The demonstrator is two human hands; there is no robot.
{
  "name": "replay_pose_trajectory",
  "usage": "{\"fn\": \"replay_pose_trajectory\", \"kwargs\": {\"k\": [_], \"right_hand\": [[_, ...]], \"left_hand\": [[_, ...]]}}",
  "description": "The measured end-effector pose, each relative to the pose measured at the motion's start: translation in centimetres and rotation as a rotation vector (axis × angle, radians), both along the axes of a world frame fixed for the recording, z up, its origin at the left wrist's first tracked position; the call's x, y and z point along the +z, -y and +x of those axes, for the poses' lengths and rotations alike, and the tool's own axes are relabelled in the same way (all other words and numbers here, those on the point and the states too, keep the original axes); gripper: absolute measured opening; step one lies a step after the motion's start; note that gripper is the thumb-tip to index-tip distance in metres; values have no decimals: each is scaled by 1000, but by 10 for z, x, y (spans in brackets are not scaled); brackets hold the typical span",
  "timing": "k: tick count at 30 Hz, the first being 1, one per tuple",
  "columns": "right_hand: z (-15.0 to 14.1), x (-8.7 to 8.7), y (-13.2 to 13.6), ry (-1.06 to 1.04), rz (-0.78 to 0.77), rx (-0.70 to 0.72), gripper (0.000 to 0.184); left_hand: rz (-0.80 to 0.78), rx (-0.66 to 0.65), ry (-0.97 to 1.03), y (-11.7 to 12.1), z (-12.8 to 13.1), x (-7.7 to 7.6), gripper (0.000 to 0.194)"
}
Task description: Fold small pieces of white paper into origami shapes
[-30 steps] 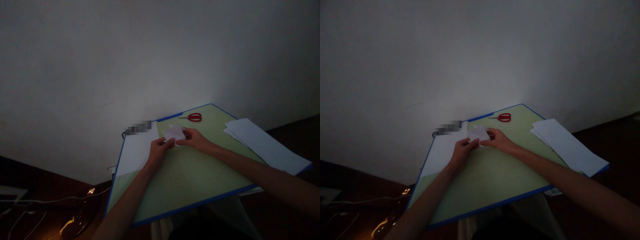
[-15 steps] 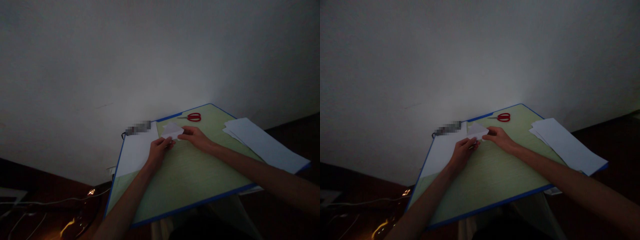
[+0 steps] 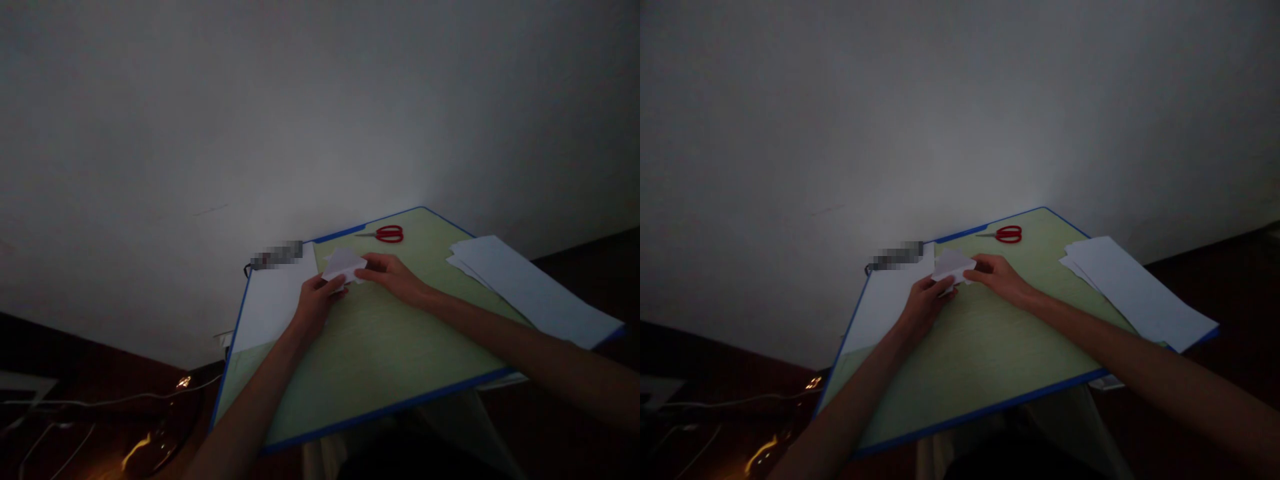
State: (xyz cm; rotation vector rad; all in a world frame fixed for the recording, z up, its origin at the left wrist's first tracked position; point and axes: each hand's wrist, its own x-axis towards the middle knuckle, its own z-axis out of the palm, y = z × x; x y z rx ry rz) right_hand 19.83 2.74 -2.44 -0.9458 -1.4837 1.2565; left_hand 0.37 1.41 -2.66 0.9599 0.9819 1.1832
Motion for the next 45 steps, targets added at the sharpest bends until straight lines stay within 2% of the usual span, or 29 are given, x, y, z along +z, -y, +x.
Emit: {"fn": "replay_pose_trajectory", "kwargs": {"k": [5,12,20,30,37,45], "right_hand": [[0,-2,0,73,42,6,41],[-1,-5,-2,8,-14,46,42],[1,-7,-4,53,10,22,38],[-5,-6,1,89,15,-5,39],[-4,-11,-3,61,-14,33,25],[-1,-10,-5,22,-20,90,18]], "left_hand": [[24,-20,-10,-1,-1,-2,36],[42,-35,-44,1,-1,0,36],[120,-13,-180,0,-4,-3,35],[257,69,-323,4,-1,7,30],[270,98,-355,4,0,8,29],[269,53,-320,-2,-4,2,29]]}}
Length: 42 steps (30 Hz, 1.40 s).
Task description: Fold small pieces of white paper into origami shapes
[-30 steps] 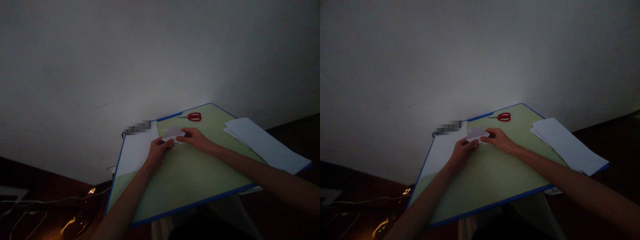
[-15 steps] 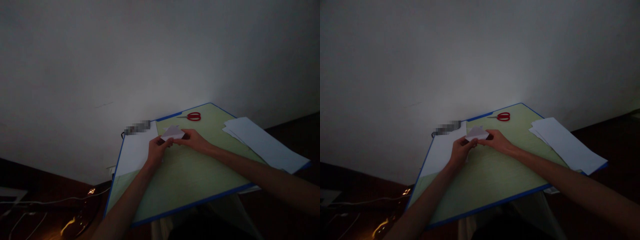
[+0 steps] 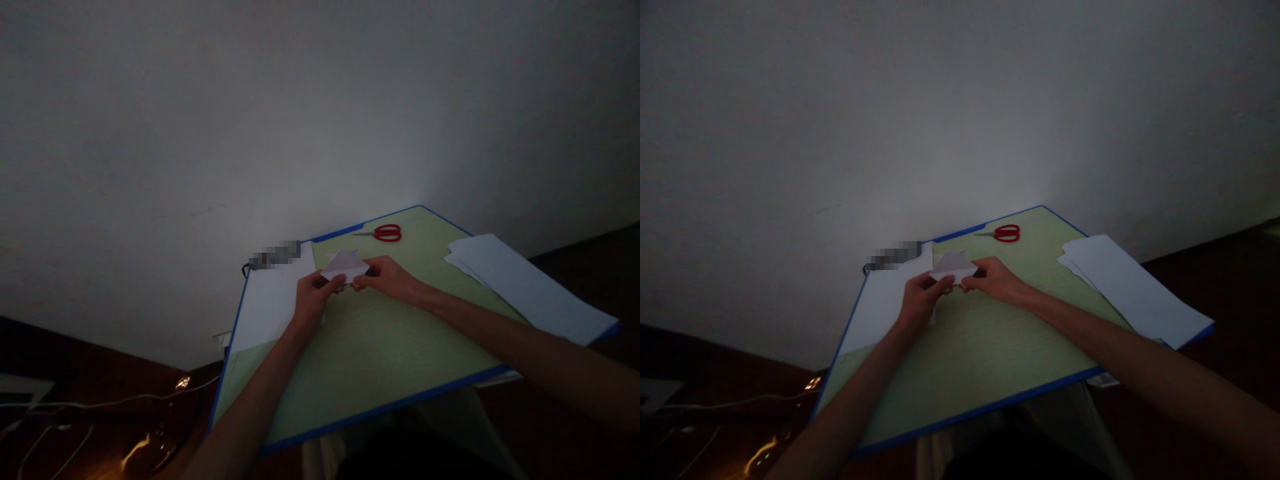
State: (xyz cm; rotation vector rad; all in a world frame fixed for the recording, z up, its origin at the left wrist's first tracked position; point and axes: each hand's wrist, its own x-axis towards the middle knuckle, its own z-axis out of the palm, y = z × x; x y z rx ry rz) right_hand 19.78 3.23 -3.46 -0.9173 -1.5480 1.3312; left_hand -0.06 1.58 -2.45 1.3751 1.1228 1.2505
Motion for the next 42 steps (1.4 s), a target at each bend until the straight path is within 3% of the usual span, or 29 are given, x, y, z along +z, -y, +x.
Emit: {"fn": "replay_pose_trajectory", "kwargs": {"k": [13,18,25,42], "right_hand": [[-1,8,6,-33,-128,-40,25],[0,15,8,43,-155,-45,22],[-8,14,11,26,-154,-111,14],[-1,11,8,80,-79,-34,13]], "left_hand": [[33,29,-50,9,5,8,29],[52,30,-77,8,4,6,30],[88,40,-155,10,4,9,30],[65,-56,-70,7,3,11,29]]}}
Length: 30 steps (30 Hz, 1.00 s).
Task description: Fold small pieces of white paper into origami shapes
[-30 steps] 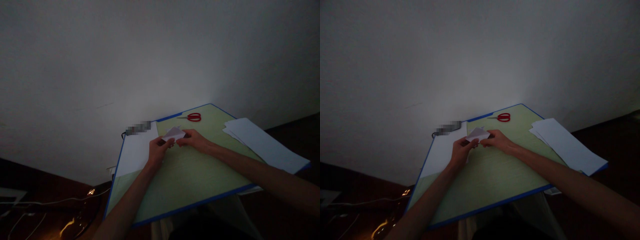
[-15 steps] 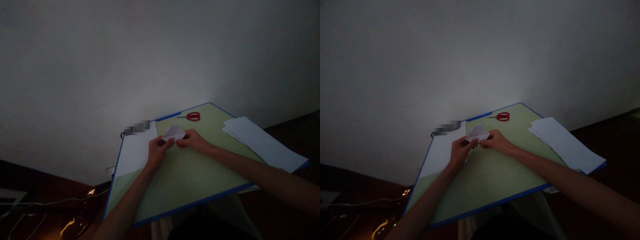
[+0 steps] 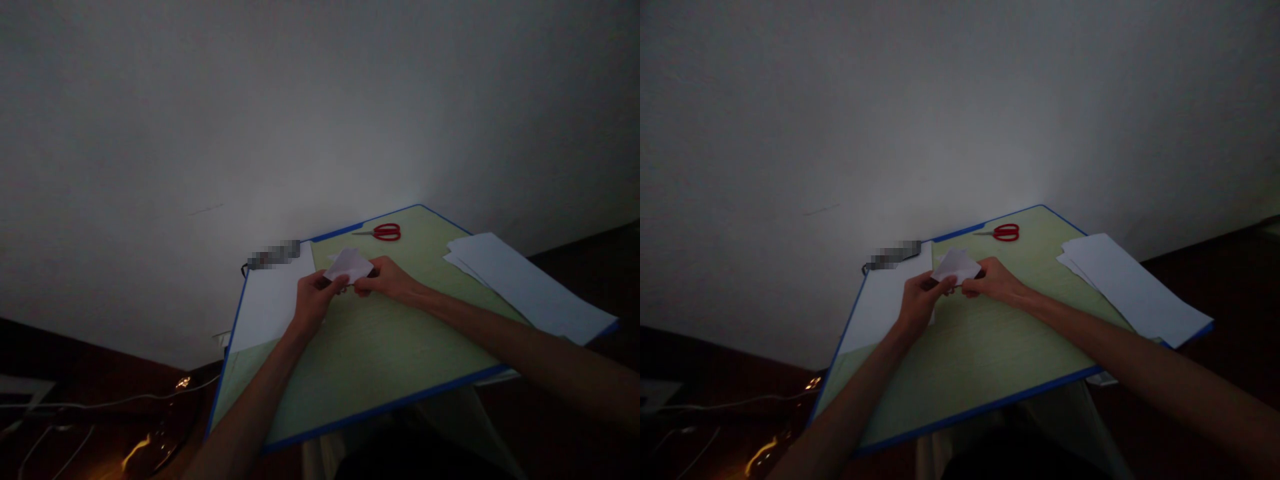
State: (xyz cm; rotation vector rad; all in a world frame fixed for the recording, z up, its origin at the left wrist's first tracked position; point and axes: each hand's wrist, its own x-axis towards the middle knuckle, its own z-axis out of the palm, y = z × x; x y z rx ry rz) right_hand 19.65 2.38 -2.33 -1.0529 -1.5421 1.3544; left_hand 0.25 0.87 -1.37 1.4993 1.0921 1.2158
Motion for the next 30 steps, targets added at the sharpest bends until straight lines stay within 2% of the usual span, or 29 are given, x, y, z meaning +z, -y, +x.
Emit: {"fn": "replay_pose_trajectory", "kwargs": {"k": [12,17,24,30], "right_hand": [[2,4,0,-74,4,63,20],[3,4,-1,-30,65,21,24],[2,2,-3,-31,90,-32,27],[2,1,-1,-17,116,30,24]], "left_hand": [[-12,23,36,-1,-4,1,28],[-13,40,27,0,-3,0,29],[-160,-46,130,1,0,-4,30],[-174,-55,25,5,0,0,23]]}}
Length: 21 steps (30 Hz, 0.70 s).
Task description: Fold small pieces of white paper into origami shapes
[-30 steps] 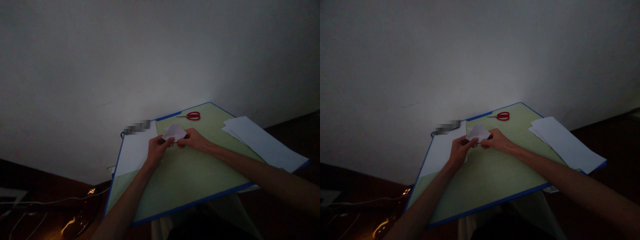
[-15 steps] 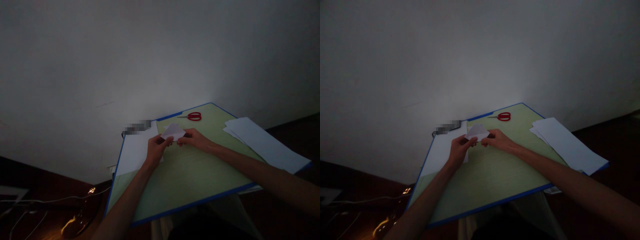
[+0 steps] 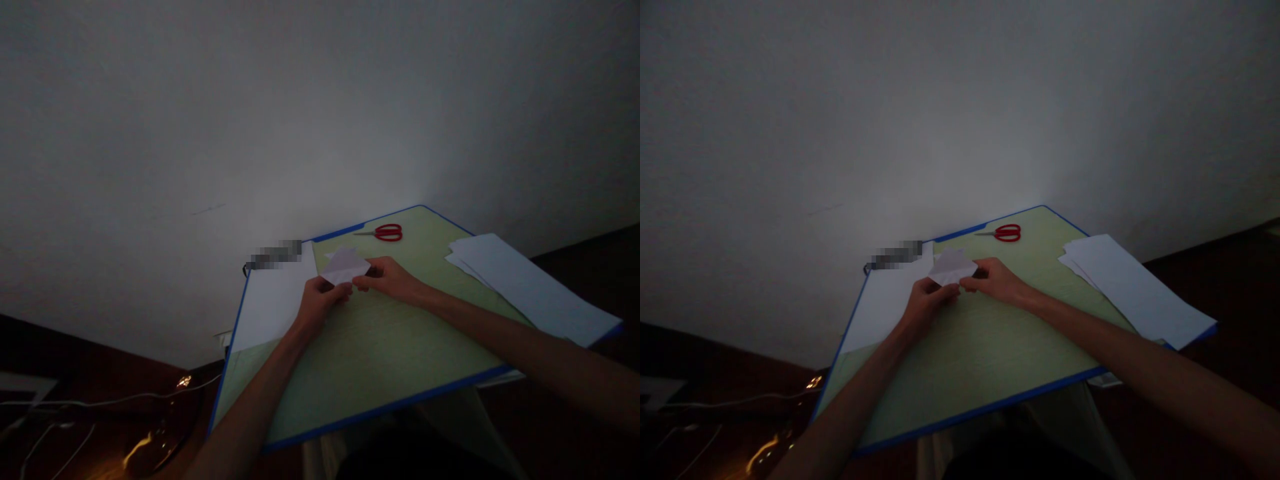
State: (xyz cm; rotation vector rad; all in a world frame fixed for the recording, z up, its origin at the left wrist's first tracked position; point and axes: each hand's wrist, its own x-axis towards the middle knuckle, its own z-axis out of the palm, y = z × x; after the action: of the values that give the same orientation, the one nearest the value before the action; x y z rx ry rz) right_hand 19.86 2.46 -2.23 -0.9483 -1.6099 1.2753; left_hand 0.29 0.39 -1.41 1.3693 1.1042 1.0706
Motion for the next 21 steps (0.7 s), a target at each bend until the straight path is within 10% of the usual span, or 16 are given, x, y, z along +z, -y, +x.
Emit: {"fn": "replay_pose_trajectory", "kwargs": {"k": [21], "right_hand": [[1,3,0,8,0,44,25]], "left_hand": [[30,-127,-70,-1,-8,9,17]]}}
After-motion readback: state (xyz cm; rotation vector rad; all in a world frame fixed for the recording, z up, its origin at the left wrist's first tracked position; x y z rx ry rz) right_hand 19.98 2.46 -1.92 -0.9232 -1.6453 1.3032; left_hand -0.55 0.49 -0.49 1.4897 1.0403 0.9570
